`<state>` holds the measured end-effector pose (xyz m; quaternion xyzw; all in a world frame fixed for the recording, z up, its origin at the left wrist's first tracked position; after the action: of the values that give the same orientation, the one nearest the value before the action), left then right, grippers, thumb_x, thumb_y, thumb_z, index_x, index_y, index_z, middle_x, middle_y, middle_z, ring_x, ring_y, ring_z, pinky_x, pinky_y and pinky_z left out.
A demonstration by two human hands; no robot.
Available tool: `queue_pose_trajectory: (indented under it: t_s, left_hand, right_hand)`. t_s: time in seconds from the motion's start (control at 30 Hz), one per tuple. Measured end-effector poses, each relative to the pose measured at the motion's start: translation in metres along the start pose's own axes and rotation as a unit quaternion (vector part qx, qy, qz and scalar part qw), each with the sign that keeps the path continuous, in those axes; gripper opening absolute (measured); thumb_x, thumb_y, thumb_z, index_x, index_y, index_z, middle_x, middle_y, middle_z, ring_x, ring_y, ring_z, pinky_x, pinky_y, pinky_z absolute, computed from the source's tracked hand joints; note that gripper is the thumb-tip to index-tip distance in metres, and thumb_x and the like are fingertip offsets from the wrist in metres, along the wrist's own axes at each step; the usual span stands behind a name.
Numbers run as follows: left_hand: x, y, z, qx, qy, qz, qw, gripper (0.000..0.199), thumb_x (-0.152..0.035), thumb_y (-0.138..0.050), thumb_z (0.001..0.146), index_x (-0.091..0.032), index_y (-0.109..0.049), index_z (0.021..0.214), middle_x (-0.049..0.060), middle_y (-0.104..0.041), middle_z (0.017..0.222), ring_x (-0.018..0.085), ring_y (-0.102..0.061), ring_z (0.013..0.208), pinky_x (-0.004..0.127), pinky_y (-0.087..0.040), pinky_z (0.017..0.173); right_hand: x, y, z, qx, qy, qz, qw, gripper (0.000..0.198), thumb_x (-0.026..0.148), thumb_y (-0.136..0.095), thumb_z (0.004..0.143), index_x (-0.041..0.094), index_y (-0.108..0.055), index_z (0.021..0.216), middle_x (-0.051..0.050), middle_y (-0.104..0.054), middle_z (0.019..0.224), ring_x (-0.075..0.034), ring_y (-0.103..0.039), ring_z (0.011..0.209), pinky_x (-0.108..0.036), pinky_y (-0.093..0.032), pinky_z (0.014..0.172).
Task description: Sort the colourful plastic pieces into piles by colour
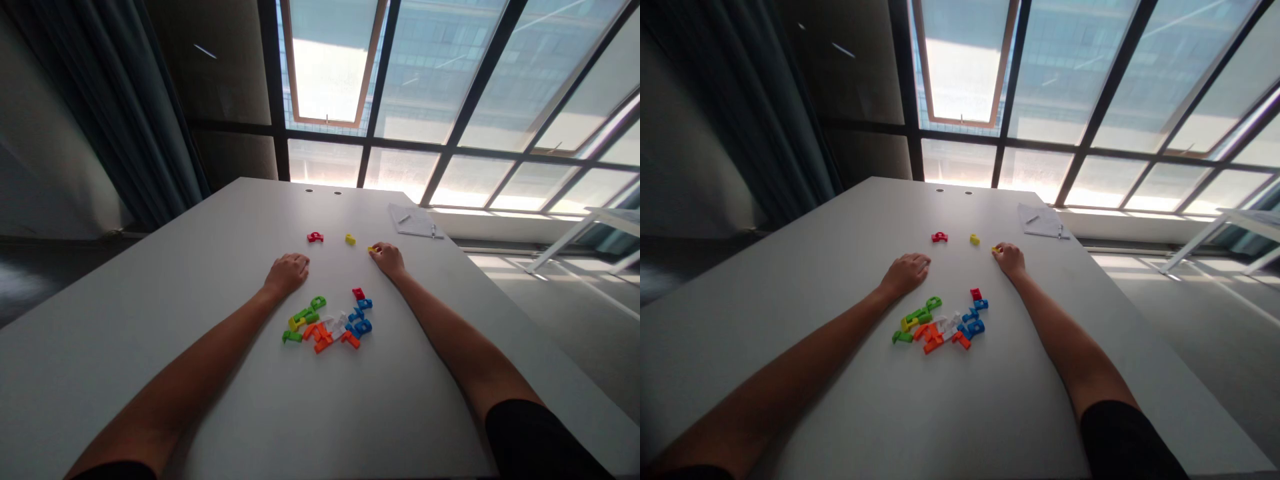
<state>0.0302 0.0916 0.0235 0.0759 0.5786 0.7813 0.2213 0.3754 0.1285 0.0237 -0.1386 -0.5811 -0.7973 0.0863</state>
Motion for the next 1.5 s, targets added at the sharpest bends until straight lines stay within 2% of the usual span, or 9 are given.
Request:
queue_pose_trajectory:
  t_s: [0.13,0.37,0.53,0.67,0.83,1.07,1.27,1.5]
  left_hand:
    - [-0.001,0.001,-0.001,0.001,0.007,-0.003,1.000,0.032,-0.028,-0.056,0.104,-0.021,-0.076,0.128,0.011,-0.077,0.136,0.033,-0.069,0.124,0.048,-0.056,0.106]
    - [-0.002,0.002,-0.002,0.004,0.012,-0.008,1.000,0.030,-0.027,-0.057,0.103,-0.023,-0.076,0.127,0.011,-0.077,0.135,0.032,-0.069,0.124,0.047,-0.055,0.105]
    - [-0.004,0.003,-0.003,0.001,0.010,-0.011,1.000,0.030,-0.025,-0.058,0.103,-0.022,-0.076,0.127,0.011,-0.078,0.135,0.032,-0.069,0.124,0.047,-0.055,0.106]
    - [-0.004,0.004,-0.004,-0.004,0.007,-0.014,1.000,0.029,-0.024,-0.059,0.102,-0.023,-0.076,0.126,0.011,-0.078,0.134,0.031,-0.069,0.124,0.047,-0.055,0.105]
    - [-0.006,0.005,-0.004,-0.004,0.004,-0.017,1.000,0.028,-0.024,-0.059,0.102,-0.023,-0.077,0.125,0.011,-0.078,0.133,0.031,-0.069,0.124,0.046,-0.055,0.105]
    - [-0.007,0.006,-0.005,0.006,0.006,-0.009,1.000,0.029,-0.025,-0.059,0.102,-0.023,-0.076,0.126,0.011,-0.078,0.135,0.031,-0.069,0.125,0.046,-0.055,0.105]
    - [-0.008,0.007,-0.006,0.000,0.007,-0.015,1.000,0.030,-0.024,-0.060,0.101,-0.025,-0.077,0.125,0.012,-0.077,0.133,0.031,-0.069,0.124,0.046,-0.055,0.105]
    - [-0.009,0.007,-0.006,0.004,0.009,-0.010,1.000,0.029,-0.025,-0.059,0.102,-0.024,-0.077,0.125,0.011,-0.077,0.135,0.031,-0.069,0.125,0.046,-0.055,0.105]
  right_hand:
    - [0.007,-0.016,0.023,-0.004,-0.023,-0.035,0.999,0.037,0.032,-0.065,0.108,0.023,-0.072,0.143,-0.011,-0.081,0.132,-0.026,-0.074,0.122,-0.033,-0.054,0.104]
    - [0.022,-0.031,0.056,0.041,-0.035,-0.068,0.996,0.036,0.038,-0.059,0.112,0.024,-0.076,0.140,-0.014,-0.078,0.137,-0.029,-0.071,0.126,-0.039,-0.053,0.106]
    - [0.025,-0.034,0.070,0.065,-0.026,-0.081,0.994,0.034,0.034,-0.056,0.113,0.026,-0.080,0.136,-0.015,-0.074,0.143,-0.031,-0.065,0.134,-0.042,-0.049,0.112]
    - [0.027,-0.034,0.077,0.065,-0.026,-0.083,0.994,0.039,0.030,-0.055,0.112,0.028,-0.074,0.146,-0.013,-0.072,0.148,-0.030,-0.063,0.135,-0.041,-0.048,0.114]
    - [0.034,-0.034,0.085,0.068,-0.022,-0.080,0.994,0.040,0.027,-0.058,0.109,0.030,-0.074,0.145,-0.010,-0.073,0.146,-0.029,-0.065,0.135,-0.040,-0.049,0.112]
    - [0.044,-0.033,0.088,0.060,-0.028,-0.066,0.996,0.037,0.030,-0.058,0.109,0.030,-0.075,0.143,-0.011,-0.072,0.148,-0.030,-0.064,0.138,-0.043,-0.048,0.114]
    - [0.044,-0.035,0.095,0.067,-0.090,-0.044,0.993,0.037,0.046,-0.056,0.111,0.024,-0.081,0.128,-0.016,-0.078,0.133,-0.032,-0.070,0.129,-0.044,-0.053,0.107]
    - [0.036,-0.036,0.102,0.078,-0.142,-0.014,0.987,0.037,0.050,-0.065,0.105,0.024,-0.081,0.127,-0.016,-0.080,0.132,-0.031,-0.073,0.125,-0.040,-0.057,0.100]
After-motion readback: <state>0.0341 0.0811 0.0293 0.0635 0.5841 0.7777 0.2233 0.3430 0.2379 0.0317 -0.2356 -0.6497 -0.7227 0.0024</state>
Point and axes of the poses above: each hand's wrist, its own z-axis towards the middle knuckle, its own y-axis out of the back of the hand, x = y × z, the point moved 6 cm from there along z, towards the middle knuckle
